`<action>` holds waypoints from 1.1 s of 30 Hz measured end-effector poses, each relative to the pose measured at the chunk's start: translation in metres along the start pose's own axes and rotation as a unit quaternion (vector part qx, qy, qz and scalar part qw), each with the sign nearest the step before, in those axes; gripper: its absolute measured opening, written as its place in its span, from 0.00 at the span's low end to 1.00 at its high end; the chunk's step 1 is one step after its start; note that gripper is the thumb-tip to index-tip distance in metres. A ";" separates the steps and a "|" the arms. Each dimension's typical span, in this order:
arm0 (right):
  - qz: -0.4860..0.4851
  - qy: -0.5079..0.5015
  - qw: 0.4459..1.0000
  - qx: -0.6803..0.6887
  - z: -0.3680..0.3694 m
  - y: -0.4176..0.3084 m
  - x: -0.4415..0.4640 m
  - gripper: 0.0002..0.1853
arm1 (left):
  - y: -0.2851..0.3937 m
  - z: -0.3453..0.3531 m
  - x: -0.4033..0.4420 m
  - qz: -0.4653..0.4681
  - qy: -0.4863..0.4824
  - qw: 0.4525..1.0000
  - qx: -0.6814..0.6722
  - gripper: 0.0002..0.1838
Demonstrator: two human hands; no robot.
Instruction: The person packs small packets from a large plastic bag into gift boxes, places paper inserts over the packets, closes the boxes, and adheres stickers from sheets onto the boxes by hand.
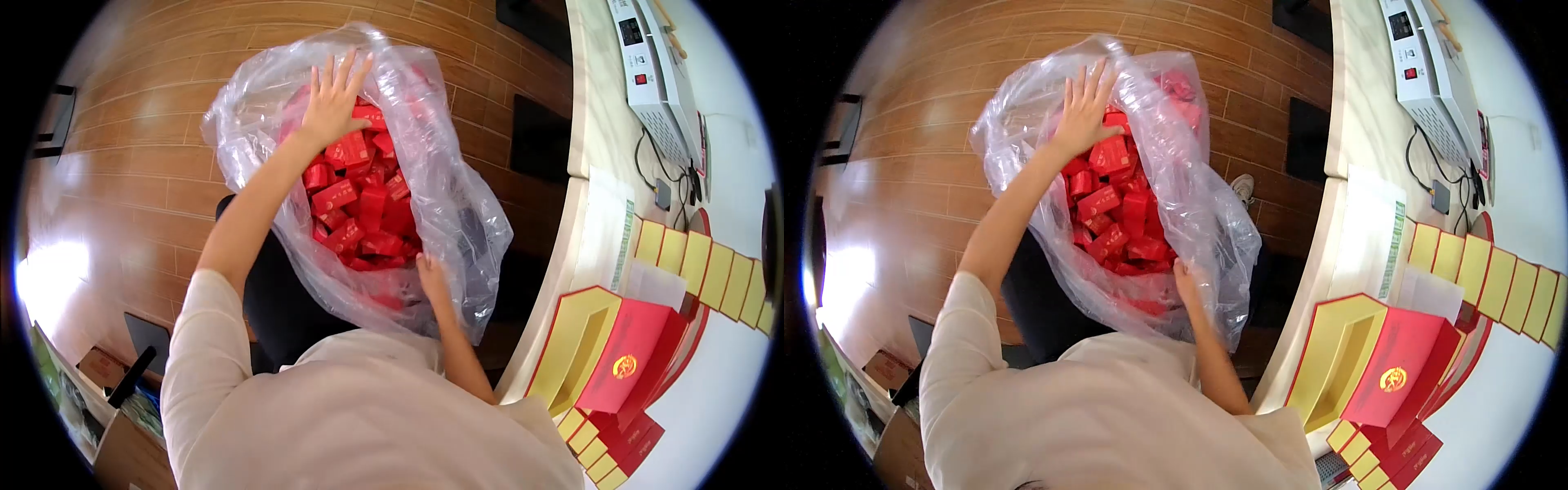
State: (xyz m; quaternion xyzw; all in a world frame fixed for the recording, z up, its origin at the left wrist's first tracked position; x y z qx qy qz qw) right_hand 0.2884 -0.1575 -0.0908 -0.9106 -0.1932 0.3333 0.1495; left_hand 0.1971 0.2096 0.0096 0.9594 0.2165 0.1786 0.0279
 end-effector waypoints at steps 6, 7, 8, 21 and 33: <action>0.005 -0.015 0.999 -0.051 -0.016 -0.012 0.007 0.21 | -0.081 0.122 0.029 -0.139 -0.351 0.922 0.089 0.55; -0.081 0.043 0.994 -0.055 -0.023 -0.020 0.005 0.19 | -0.099 0.148 0.022 -0.155 -0.307 0.935 0.084 0.49; -0.070 0.050 0.993 -0.079 -0.034 -0.028 0.001 0.17 | -0.108 0.166 0.020 -0.172 -0.266 0.945 0.077 0.44; 0.268 -0.002 0.705 0.656 -0.019 0.032 0.034 0.05 | 0.044 -0.035 -0.090 -0.246 0.063 0.801 -0.543 0.17; 0.157 -0.031 0.915 0.371 -0.024 0.037 0.014 0.13 | -0.066 0.034 -0.070 -0.274 -0.019 0.937 -0.217 0.30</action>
Point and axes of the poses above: each hand's wrist, its own x-axis towards the middle knuckle, its own z-axis out of the palm, y = z × x, the point moved 6 cm from there along x, towards the middle knuckle, and after that the axes turned 15 degrees about z, right-handed, at the moved point
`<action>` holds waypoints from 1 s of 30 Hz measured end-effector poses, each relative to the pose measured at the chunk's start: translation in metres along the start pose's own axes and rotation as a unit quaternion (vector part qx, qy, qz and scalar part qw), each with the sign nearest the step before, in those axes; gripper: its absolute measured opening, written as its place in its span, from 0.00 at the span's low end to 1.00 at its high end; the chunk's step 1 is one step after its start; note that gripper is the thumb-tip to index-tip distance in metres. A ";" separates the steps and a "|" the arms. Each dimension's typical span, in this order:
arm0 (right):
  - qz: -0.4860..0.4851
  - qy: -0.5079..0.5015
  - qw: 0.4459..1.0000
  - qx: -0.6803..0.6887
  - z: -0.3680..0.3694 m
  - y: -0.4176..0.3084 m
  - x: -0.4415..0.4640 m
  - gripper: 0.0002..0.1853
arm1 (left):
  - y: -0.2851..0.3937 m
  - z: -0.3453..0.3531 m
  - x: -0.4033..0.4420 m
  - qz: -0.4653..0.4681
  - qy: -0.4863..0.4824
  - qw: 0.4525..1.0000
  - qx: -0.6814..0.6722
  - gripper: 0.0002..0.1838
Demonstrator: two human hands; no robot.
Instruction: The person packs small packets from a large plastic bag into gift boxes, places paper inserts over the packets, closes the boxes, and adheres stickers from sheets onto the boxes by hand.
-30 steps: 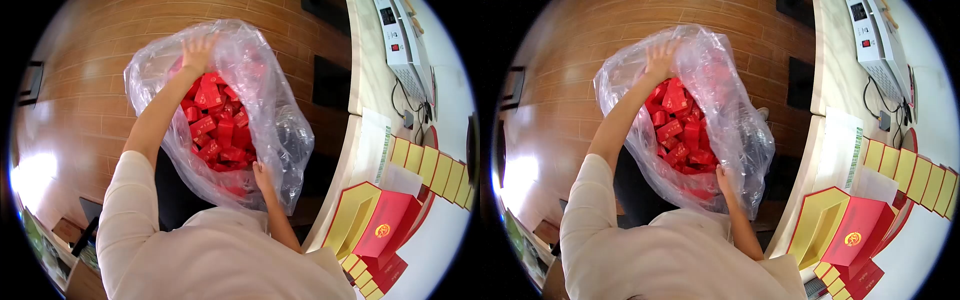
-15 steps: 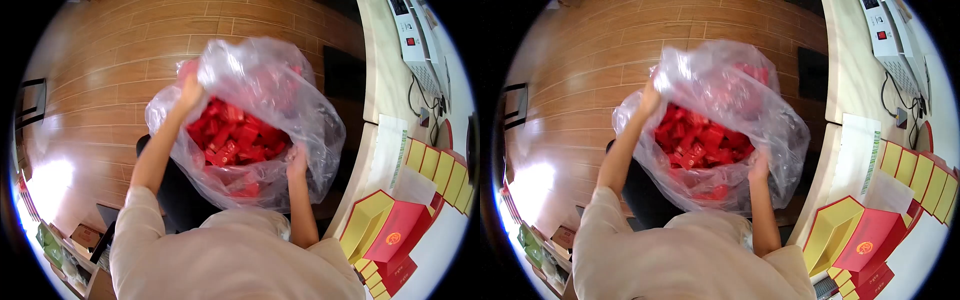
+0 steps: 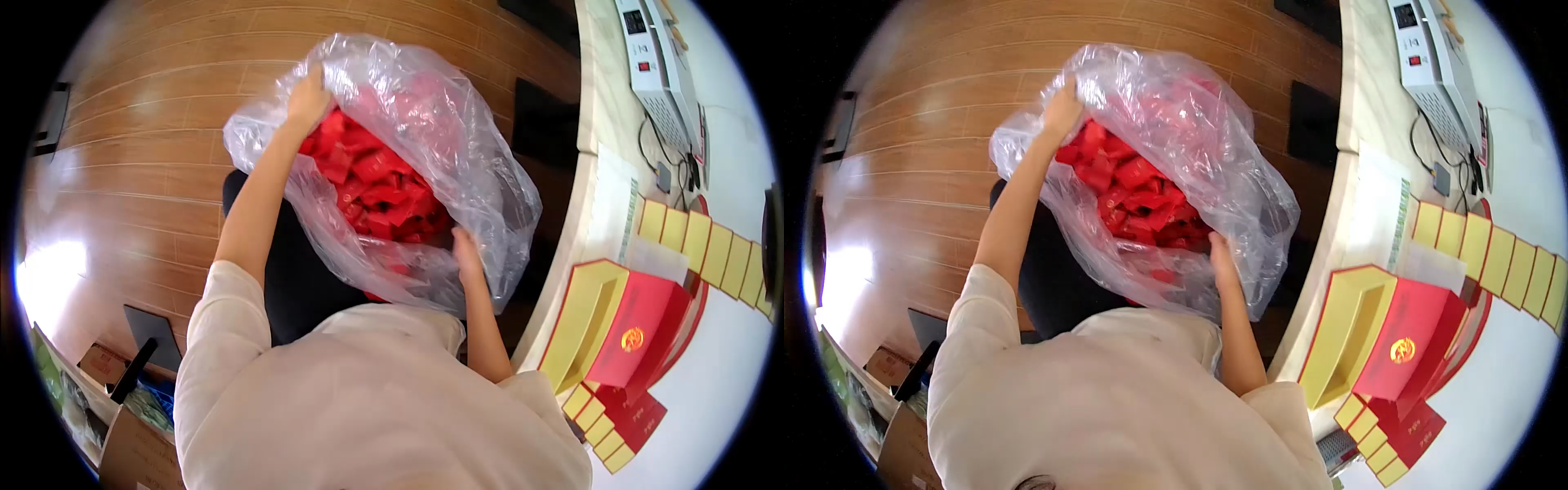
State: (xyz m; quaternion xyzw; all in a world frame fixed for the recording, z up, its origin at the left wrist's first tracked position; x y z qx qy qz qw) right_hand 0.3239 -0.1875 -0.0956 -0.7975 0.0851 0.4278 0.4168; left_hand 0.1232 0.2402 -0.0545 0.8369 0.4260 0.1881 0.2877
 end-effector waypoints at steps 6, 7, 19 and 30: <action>-0.147 0.145 0.874 -0.440 0.026 -0.055 -0.037 0.16 | 0.092 -0.020 -0.056 0.178 0.247 0.951 0.051 0.35; -0.123 0.167 0.864 -0.458 0.036 -0.075 -0.052 0.15 | 0.101 -0.012 -0.079 0.190 0.248 0.950 0.024 0.32; -0.347 -0.001 0.646 -0.680 0.188 -0.068 -0.030 0.20 | 0.081 0.150 -0.284 -0.029 -0.382 0.912 -0.149 0.12; -0.365 -0.116 0.771 -0.509 0.157 -0.033 -0.039 0.13 | 0.050 0.148 -0.248 -0.401 -0.043 0.735 -0.546 0.42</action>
Point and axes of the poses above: each hand's wrist, its own x-axis towards the middle knuckle, its own z-axis out of the palm, y = z × x, the point moved 6 cm from there along x, towards the middle knuckle, and after that the axes turned 15 degrees about z, right-handed, at the moved point
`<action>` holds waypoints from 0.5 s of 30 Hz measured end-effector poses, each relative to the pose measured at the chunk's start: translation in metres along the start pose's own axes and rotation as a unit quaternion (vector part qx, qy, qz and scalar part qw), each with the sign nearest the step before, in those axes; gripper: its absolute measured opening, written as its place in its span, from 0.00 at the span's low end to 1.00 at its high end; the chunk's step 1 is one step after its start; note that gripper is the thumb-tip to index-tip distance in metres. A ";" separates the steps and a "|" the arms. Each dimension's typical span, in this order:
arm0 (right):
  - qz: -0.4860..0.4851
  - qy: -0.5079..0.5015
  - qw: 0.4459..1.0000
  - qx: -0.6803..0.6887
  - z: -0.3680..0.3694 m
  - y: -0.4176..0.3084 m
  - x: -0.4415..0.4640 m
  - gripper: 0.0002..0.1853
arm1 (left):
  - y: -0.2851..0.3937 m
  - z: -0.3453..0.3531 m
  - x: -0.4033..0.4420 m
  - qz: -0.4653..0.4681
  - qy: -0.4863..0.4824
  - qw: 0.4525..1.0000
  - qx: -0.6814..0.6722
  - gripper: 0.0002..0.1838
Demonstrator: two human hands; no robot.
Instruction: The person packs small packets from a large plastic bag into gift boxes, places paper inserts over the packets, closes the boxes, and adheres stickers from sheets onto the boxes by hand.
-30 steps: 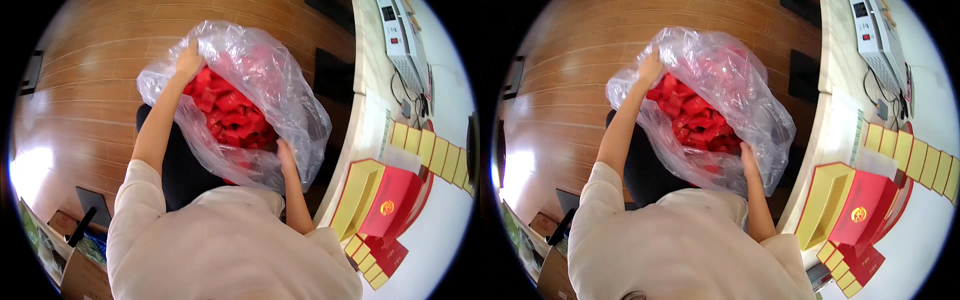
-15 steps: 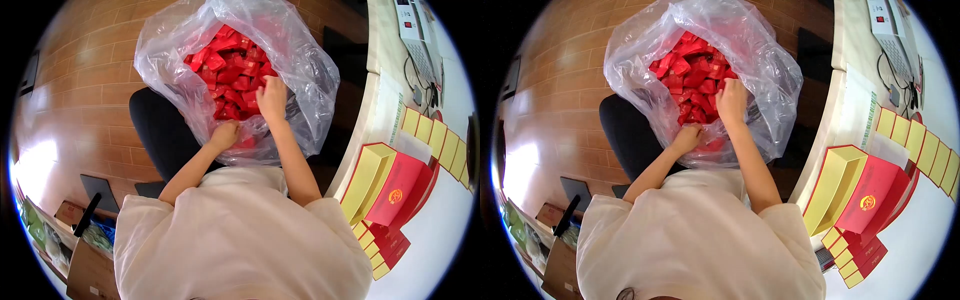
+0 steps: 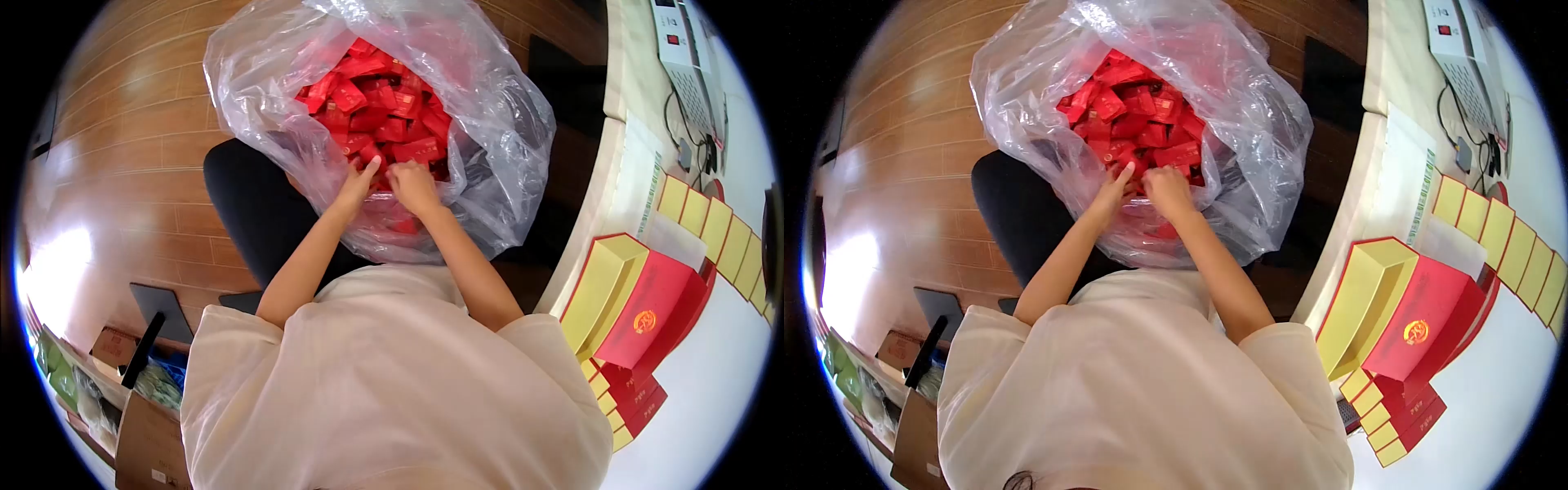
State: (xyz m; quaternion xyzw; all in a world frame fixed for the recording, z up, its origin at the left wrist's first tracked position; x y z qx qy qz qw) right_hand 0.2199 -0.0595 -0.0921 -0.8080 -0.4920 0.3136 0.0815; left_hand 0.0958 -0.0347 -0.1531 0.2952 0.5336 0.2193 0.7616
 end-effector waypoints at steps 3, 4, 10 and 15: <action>-0.031 -0.149 0.988 0.027 0.013 -0.005 -0.023 0.14 | -0.017 -0.003 0.014 0.009 -0.007 1.000 -0.013 0.49; -0.004 -0.122 0.991 0.047 0.011 0.000 -0.023 0.12 | -0.024 -0.012 0.022 0.046 0.006 0.997 0.058 0.49; 0.349 0.065 0.933 0.063 0.044 0.113 0.022 0.40 | -0.026 -0.024 0.022 0.056 0.072 0.992 0.089 0.42; 0.402 -0.070 0.913 -0.007 0.068 0.120 0.025 0.52 | -0.002 -0.012 0.009 0.003 0.045 0.998 -0.043 0.27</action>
Point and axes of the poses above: each hand's wrist, its own x-axis towards the middle knuckle, its own z-axis out of the palm, y = z × x, the point moved 6 cm from there along x, towards the middle knuckle, and after that the axes turned 15 degrees about z, right-handed, at the moved point
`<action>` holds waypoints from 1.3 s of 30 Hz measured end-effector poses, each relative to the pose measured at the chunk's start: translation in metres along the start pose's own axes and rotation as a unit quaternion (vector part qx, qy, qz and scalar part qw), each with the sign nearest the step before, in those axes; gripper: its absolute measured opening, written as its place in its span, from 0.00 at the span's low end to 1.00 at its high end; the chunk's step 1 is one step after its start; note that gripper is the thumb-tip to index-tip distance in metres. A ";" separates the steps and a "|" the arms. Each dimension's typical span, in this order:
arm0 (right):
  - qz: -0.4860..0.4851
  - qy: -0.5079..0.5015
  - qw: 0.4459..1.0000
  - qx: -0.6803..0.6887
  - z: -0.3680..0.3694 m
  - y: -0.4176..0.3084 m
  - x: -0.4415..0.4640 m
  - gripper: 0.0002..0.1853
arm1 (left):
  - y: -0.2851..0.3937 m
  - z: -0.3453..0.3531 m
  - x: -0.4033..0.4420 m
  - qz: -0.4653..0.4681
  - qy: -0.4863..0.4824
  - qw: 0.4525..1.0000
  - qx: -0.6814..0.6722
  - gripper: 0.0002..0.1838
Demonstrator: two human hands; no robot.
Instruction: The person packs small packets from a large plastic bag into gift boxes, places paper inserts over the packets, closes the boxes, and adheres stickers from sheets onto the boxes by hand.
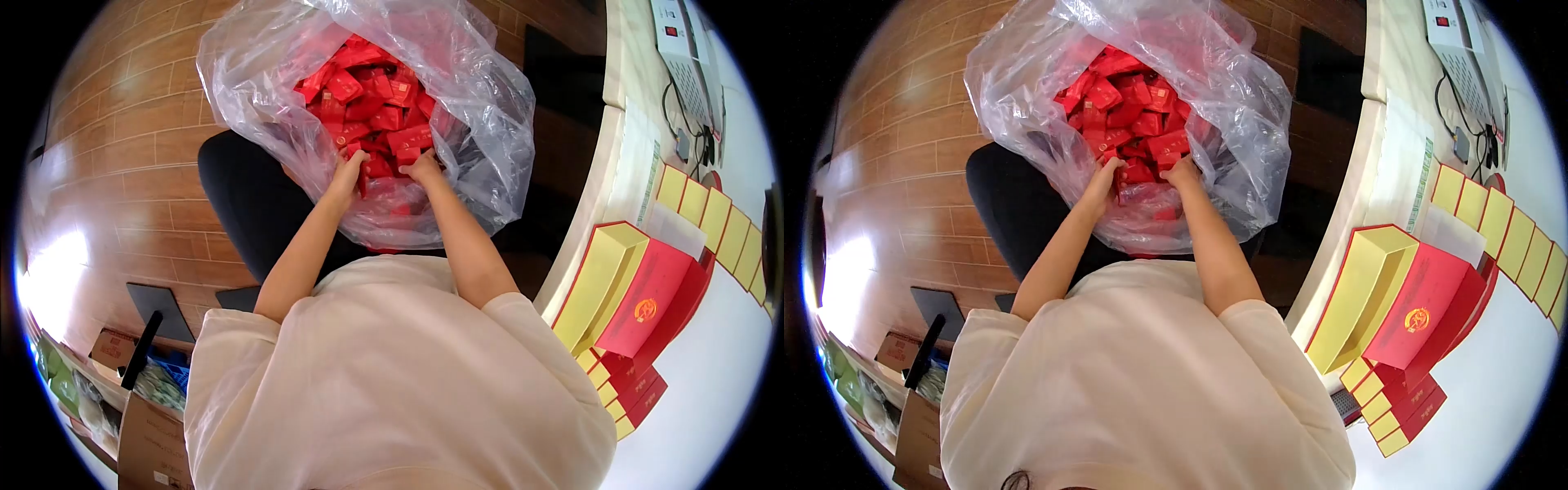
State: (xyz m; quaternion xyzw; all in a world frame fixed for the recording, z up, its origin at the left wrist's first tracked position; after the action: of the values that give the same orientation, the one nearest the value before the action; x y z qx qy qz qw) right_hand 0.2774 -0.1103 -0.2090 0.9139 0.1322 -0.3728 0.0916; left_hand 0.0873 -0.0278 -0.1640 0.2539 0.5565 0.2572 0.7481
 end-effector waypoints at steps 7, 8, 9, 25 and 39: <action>-0.070 -0.034 0.993 -0.084 -0.007 -0.013 -0.024 0.42 | -0.014 -0.007 0.007 -0.064 0.025 0.989 -0.132 0.15; -0.070 -0.034 0.993 -0.084 -0.003 -0.010 -0.021 0.42 | -0.016 -0.007 0.007 -0.080 0.028 0.984 -0.157 0.15; -0.138 0.003 0.990 -0.039 -0.001 -0.014 -0.019 0.38 | -0.014 -0.007 0.006 -0.080 0.028 0.984 -0.157 0.15; -0.480 0.071 0.873 0.047 -0.041 -0.062 -0.145 0.36 | 0.014 0.008 -0.006 -0.059 -0.054 0.981 -0.174 0.21; -0.192 0.075 0.976 0.064 -0.024 -0.068 -0.039 0.14 | -0.004 -0.023 0.009 -0.048 0.081 0.992 -0.088 0.17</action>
State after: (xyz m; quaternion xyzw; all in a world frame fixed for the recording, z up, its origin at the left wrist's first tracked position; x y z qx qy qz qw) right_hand 0.2449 -0.0463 -0.1692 0.9007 0.2877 -0.3217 -0.0501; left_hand 0.0683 -0.0226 -0.1788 0.1390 0.6020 0.2887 0.7314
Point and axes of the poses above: each hand's wrist, its own x-axis towards the middle knuckle, its own z-axis out of the palm, y = z × x, the point moved 6 cm from there along x, towards the middle knuckle, and after that the axes turned 15 degrees about z, right-handed, at the moved point
